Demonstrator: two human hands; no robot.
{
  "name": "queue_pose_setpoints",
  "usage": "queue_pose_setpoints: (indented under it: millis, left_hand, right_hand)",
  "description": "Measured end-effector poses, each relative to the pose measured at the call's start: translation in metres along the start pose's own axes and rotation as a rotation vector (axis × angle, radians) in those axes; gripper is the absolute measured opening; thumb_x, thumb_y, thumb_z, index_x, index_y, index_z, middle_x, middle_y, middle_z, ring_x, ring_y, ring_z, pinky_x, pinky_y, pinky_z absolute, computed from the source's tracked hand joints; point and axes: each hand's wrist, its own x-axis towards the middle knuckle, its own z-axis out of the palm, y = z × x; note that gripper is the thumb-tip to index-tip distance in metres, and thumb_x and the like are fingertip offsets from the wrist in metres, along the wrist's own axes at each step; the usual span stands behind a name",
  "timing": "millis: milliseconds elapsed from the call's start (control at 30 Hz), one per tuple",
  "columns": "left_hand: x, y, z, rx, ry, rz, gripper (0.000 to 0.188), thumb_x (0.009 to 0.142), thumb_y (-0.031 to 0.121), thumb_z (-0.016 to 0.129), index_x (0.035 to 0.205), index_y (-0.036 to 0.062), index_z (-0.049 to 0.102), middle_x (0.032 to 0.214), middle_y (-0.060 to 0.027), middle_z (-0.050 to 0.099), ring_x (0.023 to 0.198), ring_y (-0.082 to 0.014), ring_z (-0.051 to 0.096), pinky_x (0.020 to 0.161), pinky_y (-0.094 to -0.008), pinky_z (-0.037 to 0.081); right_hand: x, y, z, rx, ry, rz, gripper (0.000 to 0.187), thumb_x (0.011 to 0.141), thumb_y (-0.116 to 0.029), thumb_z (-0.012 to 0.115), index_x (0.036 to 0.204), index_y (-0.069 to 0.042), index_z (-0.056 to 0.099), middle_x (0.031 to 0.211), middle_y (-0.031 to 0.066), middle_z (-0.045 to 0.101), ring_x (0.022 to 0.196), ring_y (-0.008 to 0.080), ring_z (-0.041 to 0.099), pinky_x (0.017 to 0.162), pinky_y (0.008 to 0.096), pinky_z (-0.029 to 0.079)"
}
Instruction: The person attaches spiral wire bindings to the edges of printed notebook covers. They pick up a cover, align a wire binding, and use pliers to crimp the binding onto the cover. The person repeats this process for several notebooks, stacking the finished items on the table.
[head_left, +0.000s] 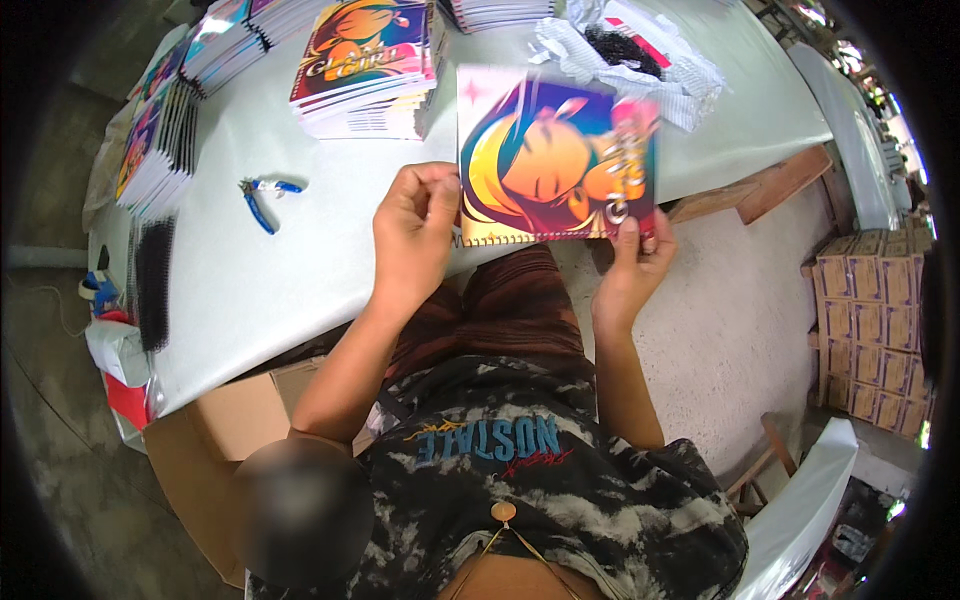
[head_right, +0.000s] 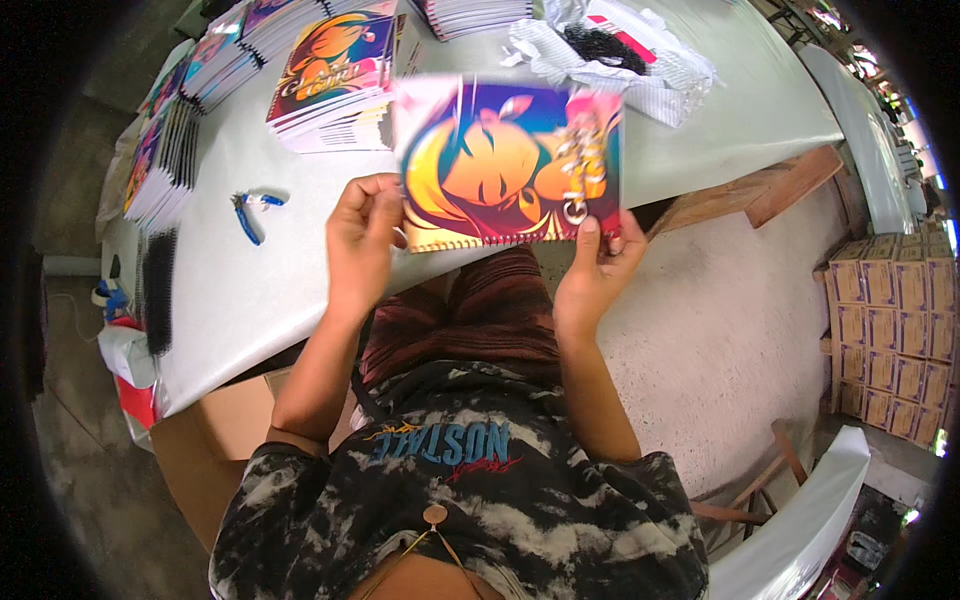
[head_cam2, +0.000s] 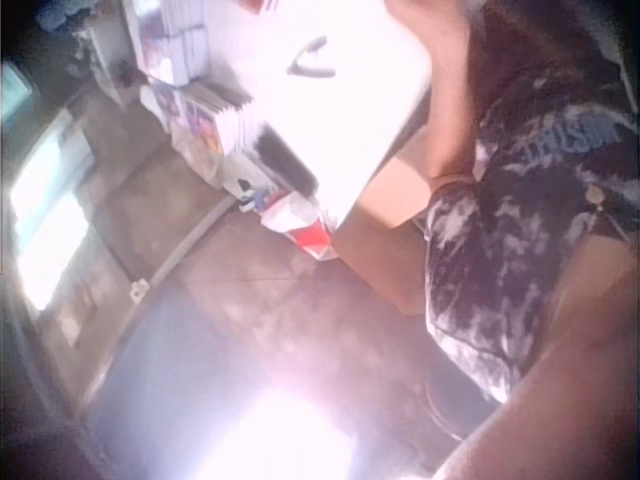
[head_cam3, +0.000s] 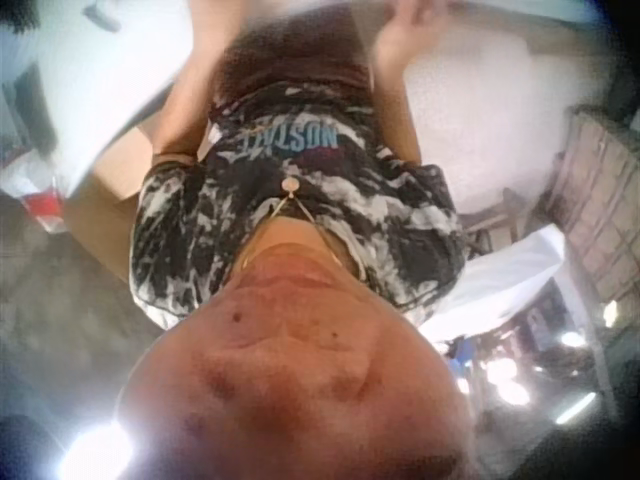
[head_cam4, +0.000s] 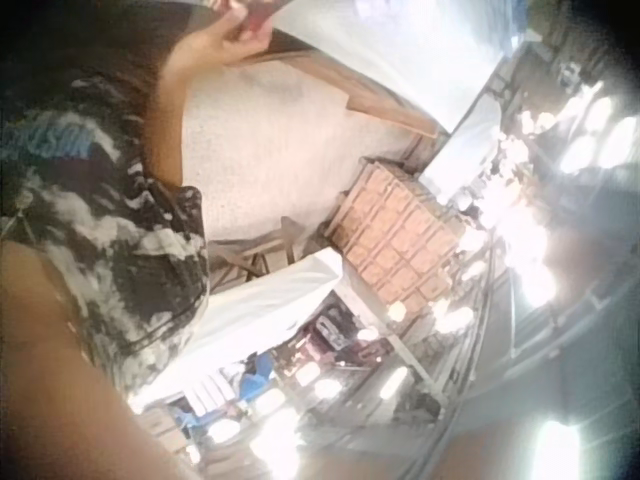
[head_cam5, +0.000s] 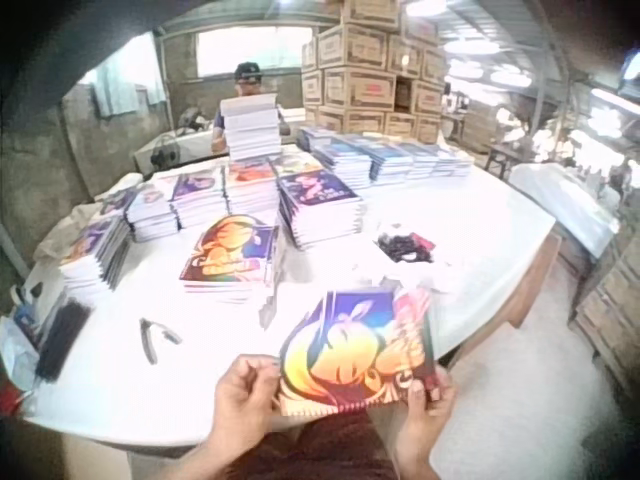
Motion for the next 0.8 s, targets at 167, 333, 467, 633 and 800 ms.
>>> queue_pose_setpoints:
  millis: [167, 333, 467, 633, 800]
  left_hand:
    - [-0.017, -0.019, 0.008, 0.897, -0.025, 0.262, 0.065, 0.077, 0.022, 0.068, 0.13, 0.0001, 0.037, 0.115, -0.0216, 0.05, 0.107, -0.0326, 0.047, 0.093, -0.0427, 0.035]
    - [0.0, -0.039, 0.024, 0.944, -0.055, 0.382, 0.06, 0.074, 0.019, 0.07, 0.127, 0.0072, 0.044, 0.12, -0.0203, 0.05, 0.111, -0.0347, 0.046, 0.094, -0.0426, 0.034]
    - [0.062, -0.041, 0.018, 0.851, -0.095, 0.461, 0.039, 0.074, 0.016, 0.069, 0.109, 0.0025, 0.058, 0.108, -0.0173, 0.058, 0.104, -0.0336, 0.051, 0.091, -0.0394, 0.038]
    - [0.062, -0.004, 0.011, 1.245, -0.279, 0.332, 0.038, 0.075, 0.019, 0.068, 0.111, 0.0093, 0.059, 0.11, -0.0096, 0.06, 0.1, -0.0282, 0.056, 0.089, -0.04, 0.042]
    - [0.088, 0.05, -0.051, 1.461, 0.315, 0.808, 0.042, 0.075, 0.01, 0.06, 0.117, 0.012, 0.055, 0.119, -0.0061, 0.057, 0.111, -0.0251, 0.052, 0.099, -0.0432, 0.032]
  right_hand:
    - [-0.004, 0.019, -0.03, -0.282, -0.227, -0.054, 0.053, 0.08, -0.007, 0.064, 0.128, 0.001, 0.043, 0.12, 0.0128, 0.049, 0.105, 0.0196, 0.05, 0.085, 0.032, 0.044]
    - [0.003, 0.026, -0.016, -0.431, -0.144, -0.155, 0.053, 0.075, -0.007, 0.07, 0.123, 0.002, 0.049, 0.108, 0.0125, 0.054, 0.094, 0.02, 0.053, 0.079, 0.0303, 0.044]
    - [0.019, 0.019, 0.008, -0.541, -0.078, -0.178, 0.052, 0.072, -0.008, 0.073, 0.119, 0.003, 0.052, 0.096, 0.0118, 0.052, 0.082, 0.0206, 0.052, 0.073, 0.0311, 0.044]
    - [0.031, 0.016, 0.003, -0.641, -0.137, -0.197, 0.055, 0.068, -0.008, 0.074, 0.118, 0.003, 0.052, 0.099, 0.0136, 0.05, 0.087, 0.0238, 0.052, 0.077, 0.0337, 0.044]
    - [0.028, -0.014, 0.011, -0.665, -0.132, -0.423, 0.055, 0.072, -0.006, 0.07, 0.123, 0.0, 0.048, 0.117, 0.0179, 0.046, 0.11, 0.0324, 0.044, 0.092, 0.0389, 0.037]
